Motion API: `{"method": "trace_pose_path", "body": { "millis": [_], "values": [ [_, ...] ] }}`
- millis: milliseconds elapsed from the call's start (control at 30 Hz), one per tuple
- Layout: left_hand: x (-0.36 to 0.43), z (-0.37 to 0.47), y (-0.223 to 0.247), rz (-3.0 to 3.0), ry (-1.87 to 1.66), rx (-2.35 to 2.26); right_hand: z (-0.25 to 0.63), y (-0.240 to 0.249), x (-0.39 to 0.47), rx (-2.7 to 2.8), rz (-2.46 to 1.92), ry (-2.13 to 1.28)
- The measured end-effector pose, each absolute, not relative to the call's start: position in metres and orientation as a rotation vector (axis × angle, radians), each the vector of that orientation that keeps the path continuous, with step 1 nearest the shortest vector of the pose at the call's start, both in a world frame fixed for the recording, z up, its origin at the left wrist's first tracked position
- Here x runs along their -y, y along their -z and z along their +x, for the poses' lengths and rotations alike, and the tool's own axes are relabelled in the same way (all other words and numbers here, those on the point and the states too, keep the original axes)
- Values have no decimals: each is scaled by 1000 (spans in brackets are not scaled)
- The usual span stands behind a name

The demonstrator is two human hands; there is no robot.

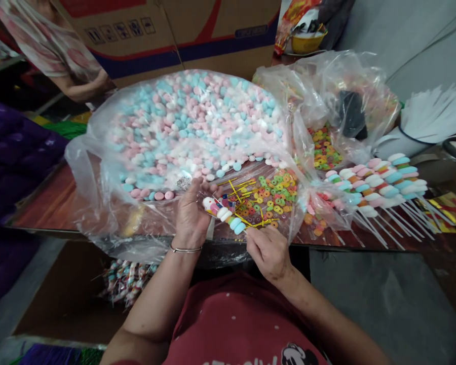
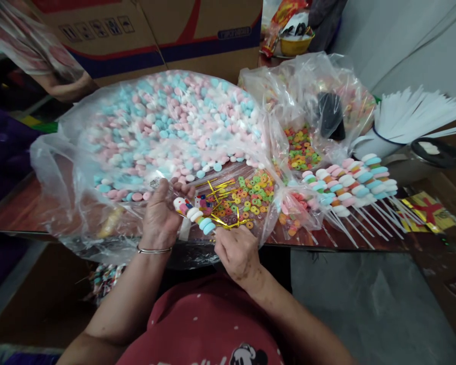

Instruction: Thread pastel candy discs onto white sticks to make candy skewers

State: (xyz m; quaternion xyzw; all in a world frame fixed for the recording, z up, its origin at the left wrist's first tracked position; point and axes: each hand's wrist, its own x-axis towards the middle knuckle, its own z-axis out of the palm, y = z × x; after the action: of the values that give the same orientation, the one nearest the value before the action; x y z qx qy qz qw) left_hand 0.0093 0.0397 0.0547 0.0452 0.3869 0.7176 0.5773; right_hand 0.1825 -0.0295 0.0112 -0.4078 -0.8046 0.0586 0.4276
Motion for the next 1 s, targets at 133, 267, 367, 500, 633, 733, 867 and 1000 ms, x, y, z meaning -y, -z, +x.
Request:
{"method": "trace_pose_path", "body": {
  "millis": [133,267,367,500,633,733,867,1000],
  "values": [
    [-44,21,-53,110,-1711,-915,177,-13,33,2085,-1013,26],
    [-45,25,-51,134,-1752,-927,173,-13,40,2064,-1036,-127],
    [-46,25,-52,139,-1770,-935,170,-14,44,2011,-1088,-322],
    [-45,25,-51,146,-1767,-928,169,-14,45,1930,-1132,-597],
    [-41,26,-48,185,-1732,-912,169,-13,43,1856,-1159,-737],
    [-37,29,-47,216,-1716,-925,167,-12,40,1926,-1120,-409],
    [-29,43,-46,287,-1656,-914,162,-9,33,1997,-1074,60],
    [-13,62,-41,357,-1616,-851,159,-8,27,1946,-1174,-91]
  ]
}}
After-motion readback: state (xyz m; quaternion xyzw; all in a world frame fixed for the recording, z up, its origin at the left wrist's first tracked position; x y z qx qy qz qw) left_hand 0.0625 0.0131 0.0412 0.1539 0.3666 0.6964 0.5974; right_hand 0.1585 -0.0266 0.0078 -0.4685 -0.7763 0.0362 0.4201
